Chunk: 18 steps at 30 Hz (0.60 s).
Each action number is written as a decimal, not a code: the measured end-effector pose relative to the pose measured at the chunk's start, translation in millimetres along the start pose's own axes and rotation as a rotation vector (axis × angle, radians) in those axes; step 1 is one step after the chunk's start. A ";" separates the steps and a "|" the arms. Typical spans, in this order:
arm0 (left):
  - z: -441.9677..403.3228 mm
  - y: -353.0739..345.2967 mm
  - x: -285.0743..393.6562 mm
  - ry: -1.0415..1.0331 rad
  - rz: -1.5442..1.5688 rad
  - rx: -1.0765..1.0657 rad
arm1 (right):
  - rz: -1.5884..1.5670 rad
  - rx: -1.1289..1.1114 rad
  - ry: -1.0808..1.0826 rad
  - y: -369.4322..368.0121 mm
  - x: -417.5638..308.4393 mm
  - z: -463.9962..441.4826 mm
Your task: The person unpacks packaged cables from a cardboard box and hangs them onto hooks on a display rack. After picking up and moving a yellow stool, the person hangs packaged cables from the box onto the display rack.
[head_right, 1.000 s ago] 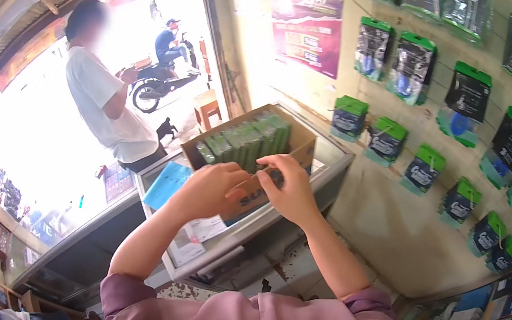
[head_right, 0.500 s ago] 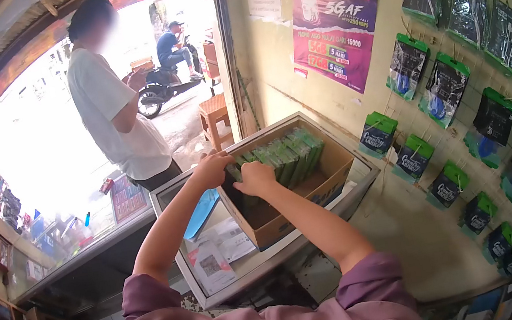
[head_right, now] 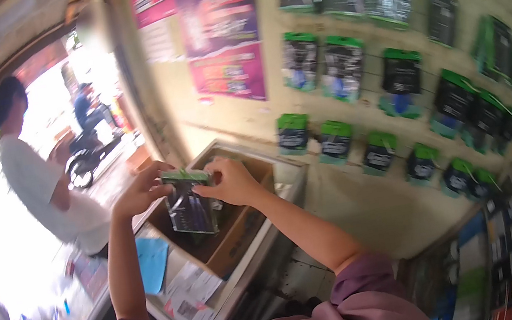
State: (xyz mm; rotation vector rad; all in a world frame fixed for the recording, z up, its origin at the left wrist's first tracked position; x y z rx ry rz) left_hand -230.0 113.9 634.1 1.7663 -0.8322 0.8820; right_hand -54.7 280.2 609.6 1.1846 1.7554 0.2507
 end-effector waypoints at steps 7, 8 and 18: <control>-88.8 -176.4 137.0 -0.360 0.595 -0.121 | -0.330 0.589 0.096 174.0 -7.2 88.2; -99.3 -205.5 147.0 -0.419 0.590 -0.155 | -0.420 0.661 0.122 200.1 -18.1 107.2; -128.0 -469.6 293.8 -0.664 0.605 -0.479 | 0.023 1.187 -0.045 409.7 -48.0 323.5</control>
Point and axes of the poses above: each hand's wrist, its own z-axis away from the middle knuckle, its own y-axis out of the back of the hand, x = y × z, the point moved 2 cm from there along -z, towards the middle knuckle, and after that the axes turned 9 degrees about z, right-handed, at the moved point
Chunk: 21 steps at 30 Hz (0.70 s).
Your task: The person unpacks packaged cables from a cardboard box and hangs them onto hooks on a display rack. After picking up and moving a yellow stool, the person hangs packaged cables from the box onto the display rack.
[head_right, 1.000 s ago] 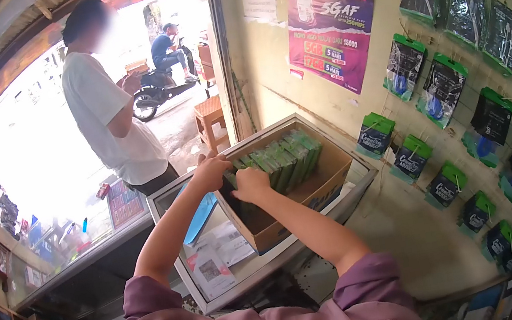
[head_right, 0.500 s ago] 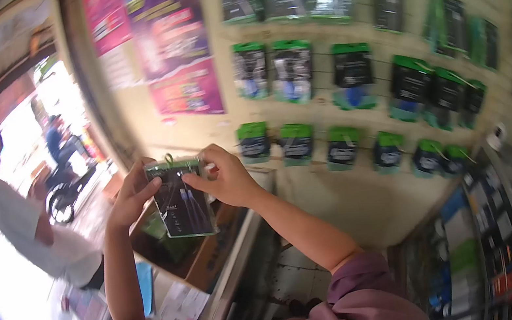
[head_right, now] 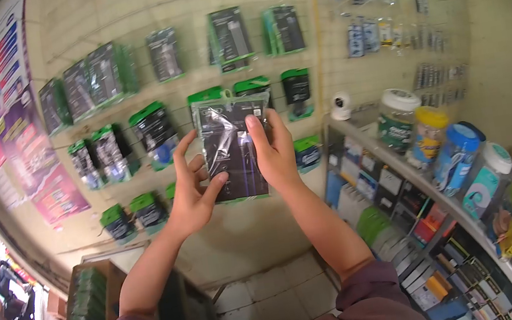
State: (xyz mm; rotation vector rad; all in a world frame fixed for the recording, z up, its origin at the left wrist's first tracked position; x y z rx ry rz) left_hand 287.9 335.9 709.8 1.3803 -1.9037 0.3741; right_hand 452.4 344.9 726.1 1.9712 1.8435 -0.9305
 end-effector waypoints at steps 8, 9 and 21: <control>-112.3 -129.5 -63.2 -0.163 0.078 0.148 | 0.278 -0.076 0.077 159.7 36.3 -26.6; -124.2 -136.5 -69.6 -0.174 0.013 0.161 | 0.222 -0.092 0.058 170.3 41.5 -32.8; -251.9 -159.2 -79.2 -0.342 -0.215 0.077 | -0.019 0.042 0.081 208.8 61.2 -163.6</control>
Point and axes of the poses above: each hand's wrist, its own z-axis away from the middle knuckle, its own y-axis out of the back of the hand, x = y × z, the point moved 2 cm from there along -z, towards the middle knuckle, and after that the axes turned 9 degrees about z, right-handed, at the moved point
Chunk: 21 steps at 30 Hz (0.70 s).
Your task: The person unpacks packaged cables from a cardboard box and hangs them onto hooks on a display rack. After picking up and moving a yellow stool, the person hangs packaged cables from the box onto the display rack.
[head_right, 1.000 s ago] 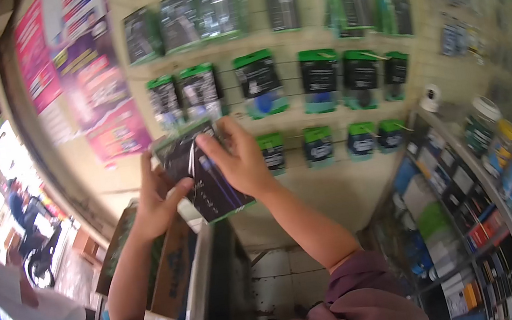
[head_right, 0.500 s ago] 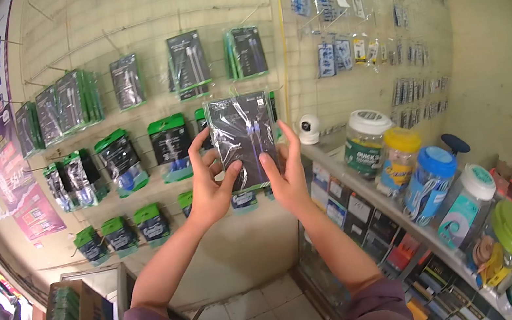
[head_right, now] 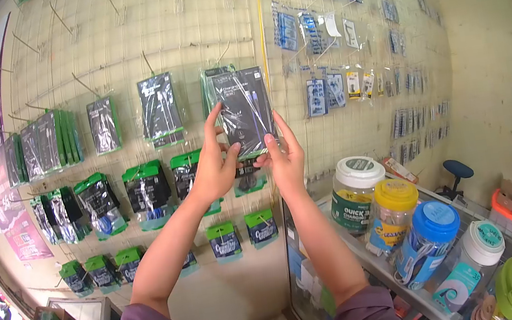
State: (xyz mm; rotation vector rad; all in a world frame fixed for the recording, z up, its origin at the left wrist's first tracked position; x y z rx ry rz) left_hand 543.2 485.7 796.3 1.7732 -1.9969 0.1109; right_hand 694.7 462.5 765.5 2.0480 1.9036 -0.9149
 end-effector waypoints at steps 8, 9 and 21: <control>-69.0 9.8 -6.3 0.011 0.009 0.021 | -0.053 -0.009 0.013 -16.1 6.1 -70.2; -72.9 11.1 -6.8 0.047 0.024 0.015 | -0.047 -0.011 0.011 -16.9 7.8 -74.8; -88.8 20.5 -41.0 0.072 -0.017 -0.041 | -0.035 -0.017 -0.095 -18.6 28.3 -95.7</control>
Point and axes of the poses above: each hand's wrist, its own z-axis away from the middle knuckle, its own y-axis out of the back of the hand, x = y × z, the point moved 2 cm from there along -z, towards the middle knuckle, and after that the axes turned 9 degrees about z, right-handed, at the moved point
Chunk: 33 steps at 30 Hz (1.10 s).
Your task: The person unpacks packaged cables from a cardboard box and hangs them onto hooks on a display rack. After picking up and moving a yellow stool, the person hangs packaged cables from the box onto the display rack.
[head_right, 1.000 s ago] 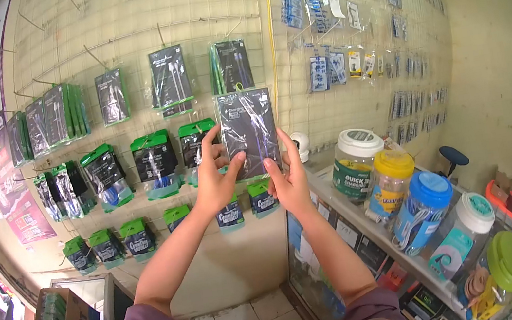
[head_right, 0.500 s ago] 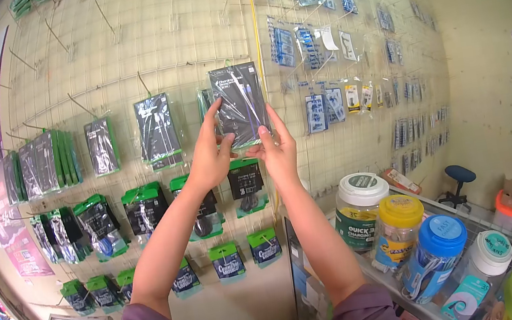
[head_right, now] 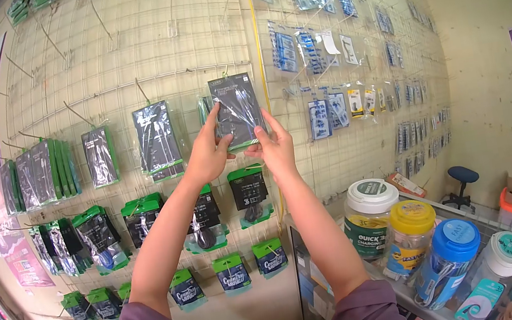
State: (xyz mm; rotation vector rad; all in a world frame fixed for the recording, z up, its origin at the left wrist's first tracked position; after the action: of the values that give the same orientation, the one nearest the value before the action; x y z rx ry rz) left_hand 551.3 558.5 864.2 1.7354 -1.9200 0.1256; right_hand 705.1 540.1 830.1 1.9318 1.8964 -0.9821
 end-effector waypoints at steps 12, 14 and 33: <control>5.7 34.4 -26.9 -0.070 -0.523 0.070 | 0.901 0.066 0.218 8.6 69.8 -36.3; 22.0 39.5 -15.9 -0.117 -0.568 0.126 | 1.023 0.167 0.331 -2.1 45.2 -11.0; 344.3 109.2 152.2 0.563 -0.829 -0.125 | 0.119 -0.567 -0.137 -147.3 23.4 272.1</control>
State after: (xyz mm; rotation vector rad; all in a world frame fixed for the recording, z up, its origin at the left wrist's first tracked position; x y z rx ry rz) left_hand 332.2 297.0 671.4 1.9904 -0.7235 0.1558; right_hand 486.3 407.7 654.4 1.5739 1.7172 -0.4563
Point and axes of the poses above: each hand's wrist, its own z-axis away from the middle knuckle, its own y-axis out of the back of the hand, x = y × z, the point moved 2 cm from there along -z, towards the middle knuckle, and after that the axes turned 9 degrees about z, right-handed, at the moved point
